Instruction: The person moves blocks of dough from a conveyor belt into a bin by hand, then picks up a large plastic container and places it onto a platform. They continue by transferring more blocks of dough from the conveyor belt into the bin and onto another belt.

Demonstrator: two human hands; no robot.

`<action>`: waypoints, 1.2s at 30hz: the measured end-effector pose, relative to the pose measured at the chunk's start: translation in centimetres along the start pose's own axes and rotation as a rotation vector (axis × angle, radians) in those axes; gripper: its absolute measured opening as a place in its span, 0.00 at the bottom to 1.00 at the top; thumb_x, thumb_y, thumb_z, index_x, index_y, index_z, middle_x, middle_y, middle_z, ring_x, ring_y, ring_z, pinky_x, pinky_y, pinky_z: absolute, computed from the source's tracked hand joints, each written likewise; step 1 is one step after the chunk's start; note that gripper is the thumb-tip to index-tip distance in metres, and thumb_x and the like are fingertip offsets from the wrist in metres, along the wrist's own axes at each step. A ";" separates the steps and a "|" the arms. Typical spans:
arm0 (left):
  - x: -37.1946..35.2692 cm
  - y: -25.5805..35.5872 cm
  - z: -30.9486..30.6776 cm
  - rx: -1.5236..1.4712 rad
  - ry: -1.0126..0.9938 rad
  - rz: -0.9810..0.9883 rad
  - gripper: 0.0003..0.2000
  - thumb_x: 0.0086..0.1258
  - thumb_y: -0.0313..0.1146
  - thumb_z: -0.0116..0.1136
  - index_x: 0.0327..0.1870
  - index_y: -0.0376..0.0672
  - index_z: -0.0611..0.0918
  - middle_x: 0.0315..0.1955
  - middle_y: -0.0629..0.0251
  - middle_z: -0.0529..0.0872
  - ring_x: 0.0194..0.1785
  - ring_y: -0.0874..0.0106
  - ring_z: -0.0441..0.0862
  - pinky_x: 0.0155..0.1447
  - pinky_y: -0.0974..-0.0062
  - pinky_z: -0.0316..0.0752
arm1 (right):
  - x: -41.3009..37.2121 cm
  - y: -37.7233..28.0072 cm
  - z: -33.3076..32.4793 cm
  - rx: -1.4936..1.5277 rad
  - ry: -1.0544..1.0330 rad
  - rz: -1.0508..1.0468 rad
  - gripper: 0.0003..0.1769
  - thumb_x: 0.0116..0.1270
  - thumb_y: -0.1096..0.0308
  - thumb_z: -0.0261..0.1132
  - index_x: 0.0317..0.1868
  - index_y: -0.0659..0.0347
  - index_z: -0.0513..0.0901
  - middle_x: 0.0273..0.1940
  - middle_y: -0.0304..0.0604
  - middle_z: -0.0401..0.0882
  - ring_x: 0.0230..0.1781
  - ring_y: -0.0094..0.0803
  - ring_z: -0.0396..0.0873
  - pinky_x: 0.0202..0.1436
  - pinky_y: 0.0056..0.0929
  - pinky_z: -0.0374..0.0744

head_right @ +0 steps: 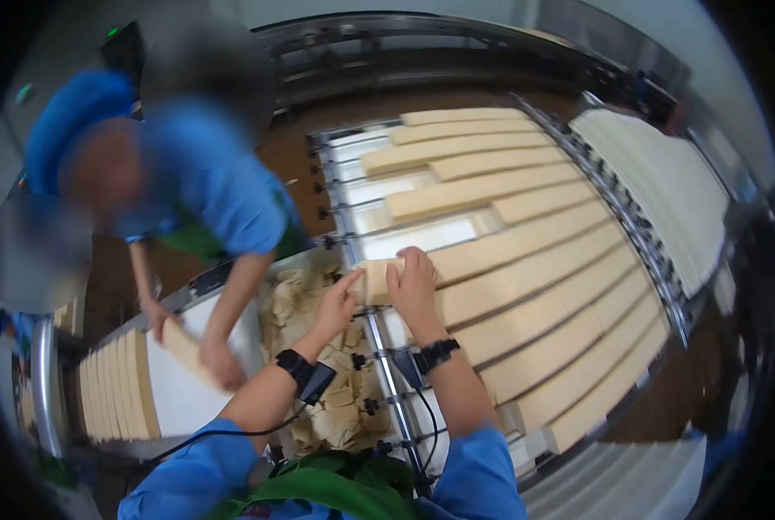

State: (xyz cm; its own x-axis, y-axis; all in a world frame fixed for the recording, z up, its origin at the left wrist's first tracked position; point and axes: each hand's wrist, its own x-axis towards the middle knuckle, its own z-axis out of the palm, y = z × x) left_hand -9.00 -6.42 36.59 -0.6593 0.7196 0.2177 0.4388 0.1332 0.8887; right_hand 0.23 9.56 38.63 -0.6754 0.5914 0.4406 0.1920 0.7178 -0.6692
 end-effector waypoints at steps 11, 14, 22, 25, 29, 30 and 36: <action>-14.0 -1.1 -12.6 0.375 0.335 0.392 0.21 0.65 0.21 0.46 0.59 0.44 0.77 0.45 0.60 0.83 0.42 0.72 0.79 0.51 0.74 0.75 | -1.9 -6.3 4.4 -0.444 -0.130 -0.205 0.16 0.59 0.73 0.58 0.46 0.55 0.87 0.69 0.55 0.65 0.61 0.49 0.69 0.62 0.44 0.67; -20.2 -1.6 -17.6 0.028 0.280 -0.022 0.18 0.66 0.22 0.47 0.56 0.42 0.78 0.46 0.61 0.83 0.45 0.70 0.80 0.53 0.74 0.75 | -1.0 -3.7 6.3 -0.493 -0.065 -0.314 0.16 0.52 0.73 0.62 0.41 0.53 0.90 0.68 0.54 0.66 0.55 0.54 0.73 0.55 0.43 0.75; -33.4 -7.2 -26.2 -0.014 0.767 -0.367 0.13 0.68 0.24 0.51 0.51 0.40 0.81 0.40 0.65 0.84 0.42 0.77 0.79 0.49 0.78 0.74 | -2.3 -9.1 4.2 -0.913 -0.019 -0.114 0.34 0.64 0.48 0.61 0.58 0.72 0.75 0.40 0.50 0.83 0.35 0.46 0.81 0.37 0.40 0.79; -37.3 -7.9 -29.0 0.004 0.876 -0.399 0.12 0.67 0.24 0.52 0.50 0.39 0.81 0.40 0.63 0.83 0.41 0.75 0.80 0.48 0.78 0.75 | -2.0 -9.6 6.3 -0.769 -0.126 0.117 0.33 0.65 0.50 0.61 0.58 0.71 0.74 0.39 0.54 0.83 0.38 0.49 0.82 0.39 0.43 0.79; -42.8 -13.3 -32.4 0.386 1.058 -0.649 0.20 0.62 0.28 0.57 0.57 0.37 0.75 0.50 0.51 0.78 0.54 0.58 0.75 0.57 0.63 0.73 | -5.7 -21.8 6.6 -0.352 -0.122 -0.041 0.26 0.63 0.53 0.62 0.50 0.69 0.78 0.35 0.56 0.83 0.37 0.51 0.82 0.41 0.45 0.79; -44.2 -14.6 -33.0 0.665 1.112 -0.759 0.26 0.60 0.32 0.61 0.60 0.37 0.72 0.55 0.48 0.74 0.58 0.54 0.72 0.60 0.59 0.71 | -6.3 -20.8 8.5 -0.155 -0.056 -0.109 0.23 0.64 0.53 0.62 0.45 0.68 0.81 0.34 0.53 0.83 0.35 0.49 0.82 0.42 0.45 0.79; -48.1 -14.0 -40.8 0.532 1.047 -1.231 0.43 0.54 0.41 0.69 0.69 0.37 0.60 0.65 0.47 0.61 0.64 0.48 0.64 0.65 0.53 0.66 | -9.2 -19.5 23.2 -0.374 -0.725 -0.295 0.19 0.59 0.63 0.64 0.48 0.65 0.81 0.47 0.55 0.80 0.50 0.48 0.75 0.55 0.45 0.73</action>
State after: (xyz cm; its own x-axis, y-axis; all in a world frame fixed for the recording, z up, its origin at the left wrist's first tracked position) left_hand -8.28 -70.71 30.16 -0.7349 -0.6709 -0.0991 -0.6038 0.5806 0.5461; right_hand -13.80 -18.44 33.75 -0.9973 0.0732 -0.0106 0.0731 0.9540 -0.2908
